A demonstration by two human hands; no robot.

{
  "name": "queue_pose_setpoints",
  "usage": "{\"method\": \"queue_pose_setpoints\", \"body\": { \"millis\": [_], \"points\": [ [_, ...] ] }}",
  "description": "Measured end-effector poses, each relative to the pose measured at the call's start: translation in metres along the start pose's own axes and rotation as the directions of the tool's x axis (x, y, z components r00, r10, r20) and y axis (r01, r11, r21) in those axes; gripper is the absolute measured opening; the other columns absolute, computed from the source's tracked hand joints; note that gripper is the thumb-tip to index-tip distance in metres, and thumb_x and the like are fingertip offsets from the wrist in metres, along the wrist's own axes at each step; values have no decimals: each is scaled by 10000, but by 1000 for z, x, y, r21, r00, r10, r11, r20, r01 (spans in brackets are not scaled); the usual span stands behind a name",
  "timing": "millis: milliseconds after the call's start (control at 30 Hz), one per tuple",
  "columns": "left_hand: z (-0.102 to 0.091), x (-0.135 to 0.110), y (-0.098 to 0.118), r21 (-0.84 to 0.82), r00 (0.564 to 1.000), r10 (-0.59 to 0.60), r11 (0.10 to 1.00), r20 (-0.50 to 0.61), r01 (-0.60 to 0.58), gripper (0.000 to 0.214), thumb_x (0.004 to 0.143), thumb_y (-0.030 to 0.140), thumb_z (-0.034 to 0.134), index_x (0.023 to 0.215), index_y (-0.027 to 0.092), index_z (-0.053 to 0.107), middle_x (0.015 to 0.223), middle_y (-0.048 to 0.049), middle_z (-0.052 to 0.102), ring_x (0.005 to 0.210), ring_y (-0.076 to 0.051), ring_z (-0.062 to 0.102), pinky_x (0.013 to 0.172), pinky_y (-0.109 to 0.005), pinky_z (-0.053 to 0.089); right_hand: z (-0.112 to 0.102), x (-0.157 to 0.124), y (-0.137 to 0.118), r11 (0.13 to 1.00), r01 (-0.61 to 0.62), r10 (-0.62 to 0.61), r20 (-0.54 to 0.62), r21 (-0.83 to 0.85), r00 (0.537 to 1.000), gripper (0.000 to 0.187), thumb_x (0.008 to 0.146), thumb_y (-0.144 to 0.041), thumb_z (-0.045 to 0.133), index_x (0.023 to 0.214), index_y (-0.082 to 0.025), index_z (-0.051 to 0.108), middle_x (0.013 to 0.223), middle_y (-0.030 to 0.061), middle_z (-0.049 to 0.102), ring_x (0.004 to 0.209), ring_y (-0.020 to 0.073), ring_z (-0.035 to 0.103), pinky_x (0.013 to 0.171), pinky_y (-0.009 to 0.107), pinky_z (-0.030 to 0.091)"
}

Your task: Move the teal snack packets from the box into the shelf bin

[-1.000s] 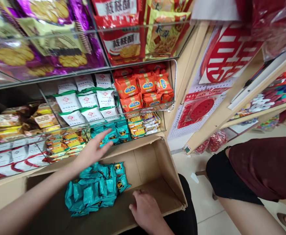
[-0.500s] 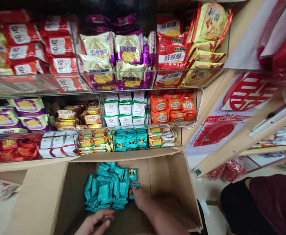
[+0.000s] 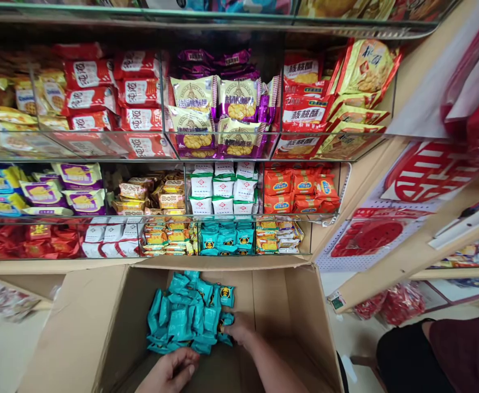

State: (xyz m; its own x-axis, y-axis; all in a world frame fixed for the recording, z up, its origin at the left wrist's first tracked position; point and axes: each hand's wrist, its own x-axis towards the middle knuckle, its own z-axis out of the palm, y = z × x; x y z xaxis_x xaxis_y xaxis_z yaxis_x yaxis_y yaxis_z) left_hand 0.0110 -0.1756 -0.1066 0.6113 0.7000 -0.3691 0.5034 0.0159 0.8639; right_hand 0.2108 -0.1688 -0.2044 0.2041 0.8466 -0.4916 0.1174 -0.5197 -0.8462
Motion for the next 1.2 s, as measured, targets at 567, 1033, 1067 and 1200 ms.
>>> {"method": "queue_pose_setpoints", "body": {
  "millis": [567,1033,1067,1200],
  "points": [
    [12,42,71,-602,979,-123,798,-165,-1,391,634,422,633,912,149,600,622,12,586,530,-85,508,527,-202,428,-23,-98,-79,824,283,-210,-198,491,957,279,667,-422,614,716,-178,487,654,-24,537,580,108,494,530,213,414],
    [21,31,55,-639,986,-127,769,-108,29,358,561,417,691,756,121,637,490,28,544,435,-51,417,437,-172,320,-20,-92,-67,936,351,-326,-375,-2,868,401,760,-502,420,509,-193,374,488,-49,326,489,99,341,464,197,280],
    [23,30,49,-653,985,-142,756,-94,47,361,565,423,688,756,121,638,510,19,557,449,-58,435,448,-177,329,-18,-92,-65,939,344,-317,-369,8,874,407,755,-512,422,504,-195,368,486,-47,323,490,102,342,465,199,282],
    [30,27,28,-731,978,-206,670,-15,130,353,553,413,703,748,129,626,577,-2,595,511,-85,499,494,-194,368,-11,-89,-56,942,326,-283,-330,82,900,431,744,-540,423,495,-201,328,485,-46,301,482,100,326,455,204,286]
  ]
}}
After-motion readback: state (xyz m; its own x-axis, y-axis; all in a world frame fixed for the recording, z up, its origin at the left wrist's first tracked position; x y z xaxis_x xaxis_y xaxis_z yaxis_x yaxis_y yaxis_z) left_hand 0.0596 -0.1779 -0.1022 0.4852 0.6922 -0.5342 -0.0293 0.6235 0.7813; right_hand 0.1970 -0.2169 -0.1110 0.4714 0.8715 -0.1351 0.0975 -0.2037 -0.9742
